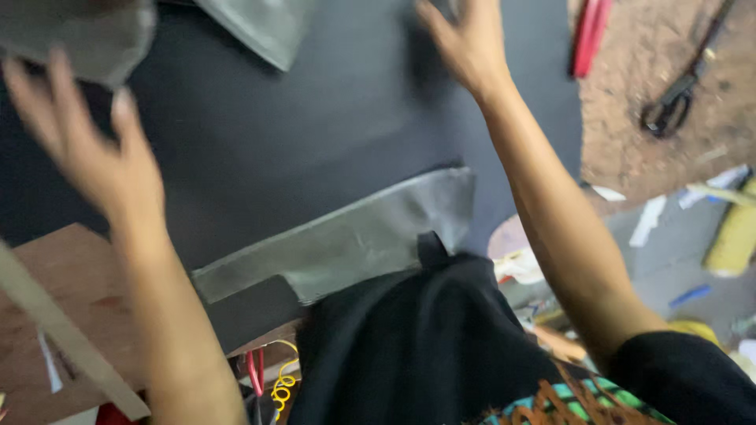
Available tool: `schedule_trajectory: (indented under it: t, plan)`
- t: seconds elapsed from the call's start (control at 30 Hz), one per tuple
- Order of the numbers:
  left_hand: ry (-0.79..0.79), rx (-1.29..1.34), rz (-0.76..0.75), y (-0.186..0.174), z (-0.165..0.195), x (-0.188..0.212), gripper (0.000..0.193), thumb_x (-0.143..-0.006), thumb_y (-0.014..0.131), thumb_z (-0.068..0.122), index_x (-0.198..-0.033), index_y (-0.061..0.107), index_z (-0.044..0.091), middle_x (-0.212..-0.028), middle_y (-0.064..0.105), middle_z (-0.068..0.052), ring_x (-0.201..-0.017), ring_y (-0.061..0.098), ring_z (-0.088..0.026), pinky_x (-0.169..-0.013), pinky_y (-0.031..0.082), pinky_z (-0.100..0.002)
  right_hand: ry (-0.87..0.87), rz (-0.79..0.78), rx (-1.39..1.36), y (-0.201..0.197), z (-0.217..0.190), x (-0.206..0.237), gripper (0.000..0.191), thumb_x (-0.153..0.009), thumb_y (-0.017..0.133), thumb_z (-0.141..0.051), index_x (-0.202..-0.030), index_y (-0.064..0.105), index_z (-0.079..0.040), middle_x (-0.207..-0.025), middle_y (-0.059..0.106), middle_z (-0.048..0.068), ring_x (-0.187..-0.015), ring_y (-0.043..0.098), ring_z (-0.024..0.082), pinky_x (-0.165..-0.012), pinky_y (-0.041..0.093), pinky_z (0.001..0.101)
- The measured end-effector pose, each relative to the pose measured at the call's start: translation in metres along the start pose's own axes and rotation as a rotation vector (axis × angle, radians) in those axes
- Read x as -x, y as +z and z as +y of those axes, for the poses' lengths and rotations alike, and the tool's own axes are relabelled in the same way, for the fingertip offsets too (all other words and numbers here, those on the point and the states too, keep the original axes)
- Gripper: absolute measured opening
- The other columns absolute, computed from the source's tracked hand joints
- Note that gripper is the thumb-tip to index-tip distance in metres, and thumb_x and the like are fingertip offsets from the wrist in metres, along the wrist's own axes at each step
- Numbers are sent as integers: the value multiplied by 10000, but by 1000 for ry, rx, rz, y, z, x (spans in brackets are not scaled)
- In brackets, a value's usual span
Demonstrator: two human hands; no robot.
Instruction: The person traces around old leather/vinyl pattern pieces laid on black material using a white chalk marker, then cuts the black material along the marked lines with scissors. They move finished cut pieces aside and stack them with other cut panels on the workbench.
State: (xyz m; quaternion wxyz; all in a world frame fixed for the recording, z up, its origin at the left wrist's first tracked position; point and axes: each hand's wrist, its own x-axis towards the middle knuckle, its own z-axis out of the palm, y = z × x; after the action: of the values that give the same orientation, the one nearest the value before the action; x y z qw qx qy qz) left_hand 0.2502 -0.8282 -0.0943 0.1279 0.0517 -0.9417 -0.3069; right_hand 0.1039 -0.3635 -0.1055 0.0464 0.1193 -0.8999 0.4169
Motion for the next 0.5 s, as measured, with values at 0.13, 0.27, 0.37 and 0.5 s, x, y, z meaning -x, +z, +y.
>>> schedule_trajectory:
  t: [0.13,0.27,0.37,0.5]
  plan:
    - [-182,-58,152,-18,39,129,329,-1180,672,133,-1466,653,-28,-1593,539,-223,-1519,511,-387,-1282,431,-519,266,46,27,-78,1,123,518,-951,709,-47,-1455,596,-7,-1307,661,158,-1120,663,277,-986,544,354]
    - [-528,-16,198,-39,54,222,276,-1044,680,126,-1300,701,27,-1380,599,-142,-1225,608,-322,-1033,494,-455,340,-78,-85,-105,-34,232,597,-908,780,-66,-1468,574,-72,-1313,659,126,-1017,604,205,-915,510,304]
    - [-376,-35,155,-47,42,254,254,-1038,766,115,-1283,744,50,-1275,622,-122,-1201,568,-315,-1034,475,-448,466,-303,36,-100,-58,279,699,-859,829,-145,-1507,567,-146,-929,513,136,-817,526,251,-792,503,350]
    - [-301,-30,38,-56,17,269,209,-1001,763,83,-1210,771,77,-1273,635,-106,-1279,509,-315,-1085,447,-429,283,-243,194,-90,-63,304,700,-826,849,-188,-1477,592,-162,-941,483,123,-829,519,286,-764,473,400]
